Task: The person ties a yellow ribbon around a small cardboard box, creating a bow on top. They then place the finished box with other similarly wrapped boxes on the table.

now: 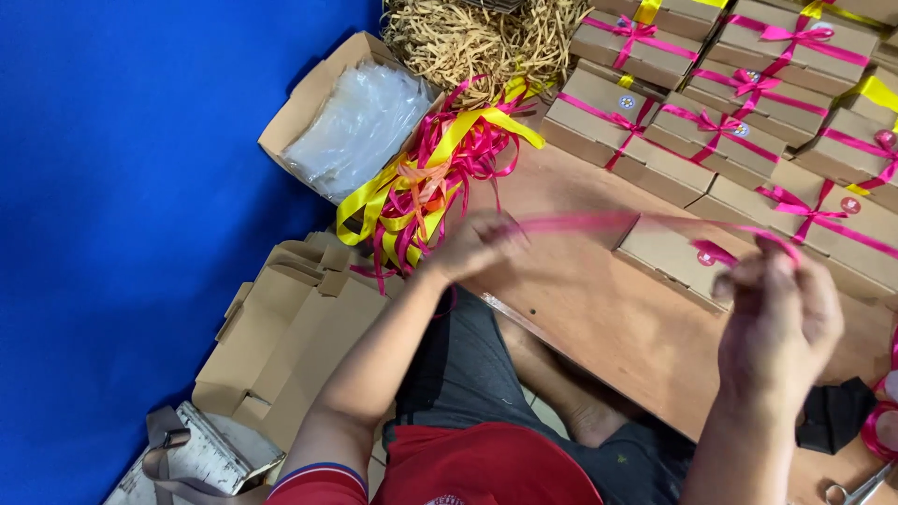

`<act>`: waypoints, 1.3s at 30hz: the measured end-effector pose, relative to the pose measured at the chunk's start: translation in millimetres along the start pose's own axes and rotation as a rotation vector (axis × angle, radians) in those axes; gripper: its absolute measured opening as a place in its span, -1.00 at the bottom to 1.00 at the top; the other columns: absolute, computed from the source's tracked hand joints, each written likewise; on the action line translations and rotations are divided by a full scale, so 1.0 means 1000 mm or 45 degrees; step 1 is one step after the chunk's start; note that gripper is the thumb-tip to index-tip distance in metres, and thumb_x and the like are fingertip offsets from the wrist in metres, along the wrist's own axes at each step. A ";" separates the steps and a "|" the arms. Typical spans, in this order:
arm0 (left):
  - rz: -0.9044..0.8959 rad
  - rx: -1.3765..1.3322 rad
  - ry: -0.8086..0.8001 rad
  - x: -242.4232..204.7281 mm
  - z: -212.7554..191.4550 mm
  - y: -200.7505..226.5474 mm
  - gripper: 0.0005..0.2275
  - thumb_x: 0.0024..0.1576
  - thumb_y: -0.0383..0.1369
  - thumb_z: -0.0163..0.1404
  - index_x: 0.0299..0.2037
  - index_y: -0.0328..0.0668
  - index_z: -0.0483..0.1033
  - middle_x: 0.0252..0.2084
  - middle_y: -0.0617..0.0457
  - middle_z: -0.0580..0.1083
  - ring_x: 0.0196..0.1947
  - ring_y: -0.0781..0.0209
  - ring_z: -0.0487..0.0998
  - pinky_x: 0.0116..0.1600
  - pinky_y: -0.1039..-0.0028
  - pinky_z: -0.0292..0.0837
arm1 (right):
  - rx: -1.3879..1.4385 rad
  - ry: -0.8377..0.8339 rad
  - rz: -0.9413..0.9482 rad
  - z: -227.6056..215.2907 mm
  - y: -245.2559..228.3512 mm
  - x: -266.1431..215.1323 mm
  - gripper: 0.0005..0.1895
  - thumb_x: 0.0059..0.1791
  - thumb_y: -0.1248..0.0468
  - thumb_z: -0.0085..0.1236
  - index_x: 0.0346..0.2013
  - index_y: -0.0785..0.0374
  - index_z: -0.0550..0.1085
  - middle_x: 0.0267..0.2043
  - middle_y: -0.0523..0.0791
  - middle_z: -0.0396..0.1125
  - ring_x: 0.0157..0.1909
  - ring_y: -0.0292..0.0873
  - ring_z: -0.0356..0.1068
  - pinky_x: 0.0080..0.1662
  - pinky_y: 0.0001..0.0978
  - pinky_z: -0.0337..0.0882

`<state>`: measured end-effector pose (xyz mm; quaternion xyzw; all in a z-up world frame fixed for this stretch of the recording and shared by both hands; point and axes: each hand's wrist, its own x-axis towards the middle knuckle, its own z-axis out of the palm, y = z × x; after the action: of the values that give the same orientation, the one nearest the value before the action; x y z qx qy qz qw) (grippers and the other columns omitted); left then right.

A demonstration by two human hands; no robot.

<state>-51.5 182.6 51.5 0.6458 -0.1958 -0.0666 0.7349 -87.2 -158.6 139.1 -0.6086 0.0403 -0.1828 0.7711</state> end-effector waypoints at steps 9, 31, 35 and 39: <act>-0.366 0.771 1.439 -0.015 -0.110 0.062 -0.77 0.28 -0.12 -0.10 -0.26 -0.08 0.38 -0.43 0.05 0.45 -0.43 0.19 0.45 -0.32 0.30 0.32 | -0.405 -0.503 -0.063 0.057 0.027 -0.001 -0.68 0.20 0.33 -0.07 0.26 0.34 0.27 0.22 0.04 0.33 0.10 -0.11 0.46 0.14 -0.26 0.48; 0.262 1.990 0.615 -0.037 -0.092 -0.009 -0.87 0.10 -0.31 0.22 -0.24 -0.12 0.60 0.14 -0.05 0.41 0.28 -0.07 0.34 0.33 -0.02 0.15 | -1.359 -1.134 -0.610 0.156 0.161 -0.055 -0.71 0.10 -0.04 -0.08 0.02 -0.23 0.53 -0.04 -0.19 0.34 0.14 -0.06 0.33 0.14 -0.18 0.32; 0.252 1.981 0.621 -0.036 -0.086 -0.006 -0.88 0.11 -0.33 0.20 -0.22 -0.13 0.61 0.14 -0.05 0.41 0.30 -0.05 0.33 0.33 -0.02 0.16 | -1.417 -1.092 -0.675 0.174 0.175 -0.049 -0.70 0.08 -0.01 -0.03 0.06 -0.15 0.51 -0.06 -0.15 0.33 0.10 -0.06 0.32 0.12 -0.18 0.28; 0.188 1.939 0.584 -0.036 -0.081 0.001 -0.87 0.20 -0.34 0.12 -0.14 -0.17 0.63 0.24 -0.10 0.38 0.39 -0.08 0.28 0.42 -0.05 0.09 | -1.460 -1.051 -0.752 0.182 0.183 -0.043 -0.68 0.05 0.00 0.00 0.06 -0.10 0.50 -0.09 -0.14 0.31 0.06 -0.05 0.31 0.10 -0.16 0.25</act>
<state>-54.5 270.5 37.7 0.9533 -0.0738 0.2687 0.1162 -32.7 59.2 4.0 -0.9179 -0.3268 -0.0895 0.2064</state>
